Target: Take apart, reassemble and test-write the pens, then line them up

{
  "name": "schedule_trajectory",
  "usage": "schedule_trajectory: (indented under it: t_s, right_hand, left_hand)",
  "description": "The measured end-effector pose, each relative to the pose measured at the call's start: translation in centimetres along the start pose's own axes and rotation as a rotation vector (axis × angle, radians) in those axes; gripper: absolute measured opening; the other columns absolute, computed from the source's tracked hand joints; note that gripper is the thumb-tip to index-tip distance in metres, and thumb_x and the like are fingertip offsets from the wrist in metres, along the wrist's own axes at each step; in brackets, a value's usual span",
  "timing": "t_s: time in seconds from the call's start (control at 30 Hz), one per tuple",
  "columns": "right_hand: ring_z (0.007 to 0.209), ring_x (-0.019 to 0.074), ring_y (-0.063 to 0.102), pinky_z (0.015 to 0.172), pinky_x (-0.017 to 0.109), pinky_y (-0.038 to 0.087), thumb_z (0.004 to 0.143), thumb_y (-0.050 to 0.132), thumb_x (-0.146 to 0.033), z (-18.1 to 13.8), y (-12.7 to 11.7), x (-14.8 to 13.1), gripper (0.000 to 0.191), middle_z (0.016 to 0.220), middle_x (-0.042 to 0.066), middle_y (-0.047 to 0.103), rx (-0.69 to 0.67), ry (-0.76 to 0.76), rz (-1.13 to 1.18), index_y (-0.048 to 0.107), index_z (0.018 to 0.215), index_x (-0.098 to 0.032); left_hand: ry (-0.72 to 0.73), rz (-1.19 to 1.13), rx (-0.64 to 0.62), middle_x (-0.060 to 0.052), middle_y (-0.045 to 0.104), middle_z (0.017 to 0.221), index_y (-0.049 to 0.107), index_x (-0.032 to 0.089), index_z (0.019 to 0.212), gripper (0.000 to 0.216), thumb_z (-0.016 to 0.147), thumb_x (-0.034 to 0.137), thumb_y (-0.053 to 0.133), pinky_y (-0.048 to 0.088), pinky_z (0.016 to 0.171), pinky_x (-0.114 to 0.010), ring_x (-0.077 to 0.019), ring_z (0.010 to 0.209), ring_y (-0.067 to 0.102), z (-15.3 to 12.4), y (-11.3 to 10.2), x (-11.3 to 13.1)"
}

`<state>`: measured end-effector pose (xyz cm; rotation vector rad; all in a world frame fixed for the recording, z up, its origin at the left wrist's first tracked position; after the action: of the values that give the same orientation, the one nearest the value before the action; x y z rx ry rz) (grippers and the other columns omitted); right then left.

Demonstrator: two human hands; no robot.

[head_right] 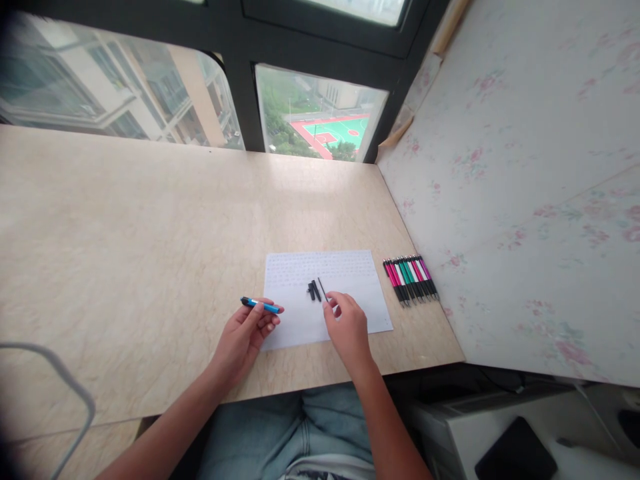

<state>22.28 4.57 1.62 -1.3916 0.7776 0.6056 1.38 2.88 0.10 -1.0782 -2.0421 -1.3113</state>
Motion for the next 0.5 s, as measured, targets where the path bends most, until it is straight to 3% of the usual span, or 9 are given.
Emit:
schedule_trajectory:
  t_s: [0.13, 0.23, 0.33, 0.5]
  right_hand:
    - [0.059, 0.0149, 0.055, 0.053, 0.026, 0.042, 0.087, 0.053, -0.044, -1.8, 3.4, -1.6, 0.032, 0.073, 0.004, 0.065, -0.254, 0.255, 0.601, 0.068, 0.095, -0.017]
    - [0.057, 0.0128, 0.052, 0.051, 0.024, 0.038, 0.084, 0.059, -0.048, -3.0, 6.2, -2.5, 0.034, 0.071, 0.002, 0.061, -0.335, 0.413, 0.967, 0.068, 0.094, -0.016]
    - [0.058, 0.0119, 0.050, 0.051, 0.024, 0.036, 0.080, 0.066, -0.046, -3.4, 7.5, -3.0, 0.032, 0.070, 0.002, 0.059, -0.342, 0.483, 1.109, 0.069, 0.089, -0.016]
    - [0.058, 0.0108, 0.048, 0.051, 0.023, 0.035, 0.080, 0.068, -0.043, -3.5, 7.5, -3.4, 0.029, 0.069, 0.001, 0.058, -0.358, 0.499, 1.159, 0.069, 0.084, -0.015]
  left_hand:
    - [0.018, 0.041, -0.030, -0.008, 0.072, 0.085, 0.065, 0.014, 0.092, 0.029, 0.080, 0.040, 0.071, 0.049, 0.068, -0.025, -0.0144, 0.072, 0.065, -0.1, 0.1, -0.2]
    - [0.071, 0.110, -0.050, -0.006, 0.071, 0.078, 0.067, 0.015, 0.093, 0.029, 0.081, 0.041, 0.070, 0.049, 0.068, -0.027, -0.0156, 0.070, 0.063, 0.0, -0.1, -0.2]
    - [0.167, 0.255, -0.043, -0.005, 0.069, 0.072, 0.068, 0.015, 0.092, 0.028, 0.080, 0.040, 0.070, 0.048, 0.067, -0.028, -0.0162, 0.066, 0.061, -0.1, -0.2, 0.3]
    - [0.297, 0.459, -0.018, -0.004, 0.069, 0.071, 0.071, 0.017, 0.088, 0.021, 0.081, 0.036, 0.070, 0.046, 0.065, -0.027, -0.0172, 0.065, 0.061, -0.5, -0.3, 1.1]
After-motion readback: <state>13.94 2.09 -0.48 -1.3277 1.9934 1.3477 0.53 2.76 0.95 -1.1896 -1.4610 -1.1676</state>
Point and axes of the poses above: each hand's wrist, its own z-axis towards the middle knuckle, its own y-axis out of the palm, x = y × z, the point moved 3 cm from there along z, towards the middle knuckle
